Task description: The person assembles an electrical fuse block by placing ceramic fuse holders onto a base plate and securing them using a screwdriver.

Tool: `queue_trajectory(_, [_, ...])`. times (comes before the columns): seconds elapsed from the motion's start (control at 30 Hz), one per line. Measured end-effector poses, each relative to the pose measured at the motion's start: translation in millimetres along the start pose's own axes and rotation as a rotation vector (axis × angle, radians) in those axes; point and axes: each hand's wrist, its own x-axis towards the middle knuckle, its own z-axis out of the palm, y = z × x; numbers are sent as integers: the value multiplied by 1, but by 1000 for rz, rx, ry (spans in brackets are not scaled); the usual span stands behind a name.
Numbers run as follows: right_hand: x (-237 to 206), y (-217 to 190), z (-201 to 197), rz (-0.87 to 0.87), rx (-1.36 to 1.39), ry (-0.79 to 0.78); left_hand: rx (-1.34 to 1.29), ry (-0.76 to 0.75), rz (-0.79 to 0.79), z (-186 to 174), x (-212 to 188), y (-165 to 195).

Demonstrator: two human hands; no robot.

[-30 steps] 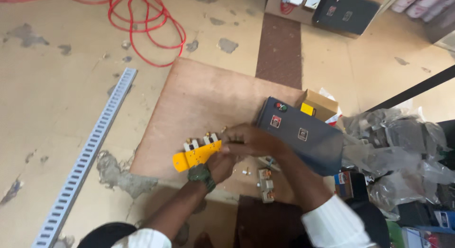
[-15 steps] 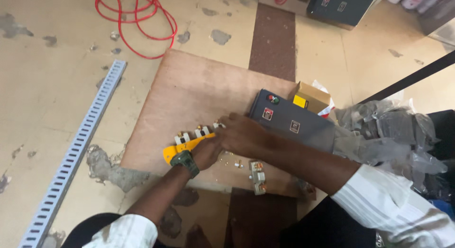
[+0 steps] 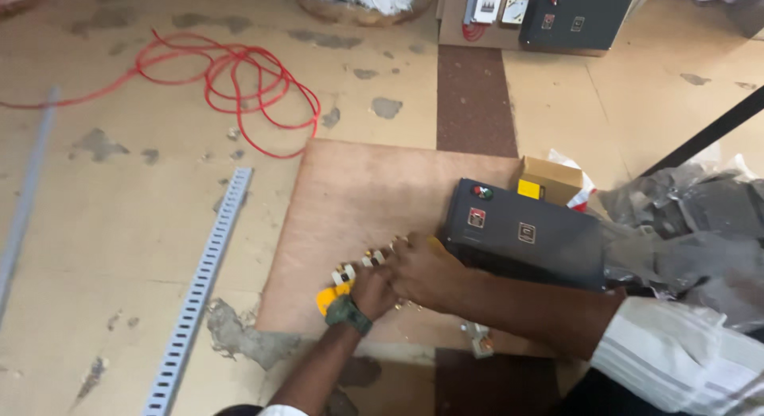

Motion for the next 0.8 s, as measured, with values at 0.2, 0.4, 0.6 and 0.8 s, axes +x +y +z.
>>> queue_trajectory(0.2, [9,18,12,324,318,-555,-129,-145,-29,13,-7,15])
queue_trajectory(0.4, [11,5,37,94,30,-381,-297,-191,25,25,-11,-2])
queue_trajectory(0.6, [-2,6,17,201,140,-190,-162,-237,-55,34,-16,-12])
queue_trajectory(0.8, [-1,21,-9,127,205,-465,-121,-254,-368,13,2,10])
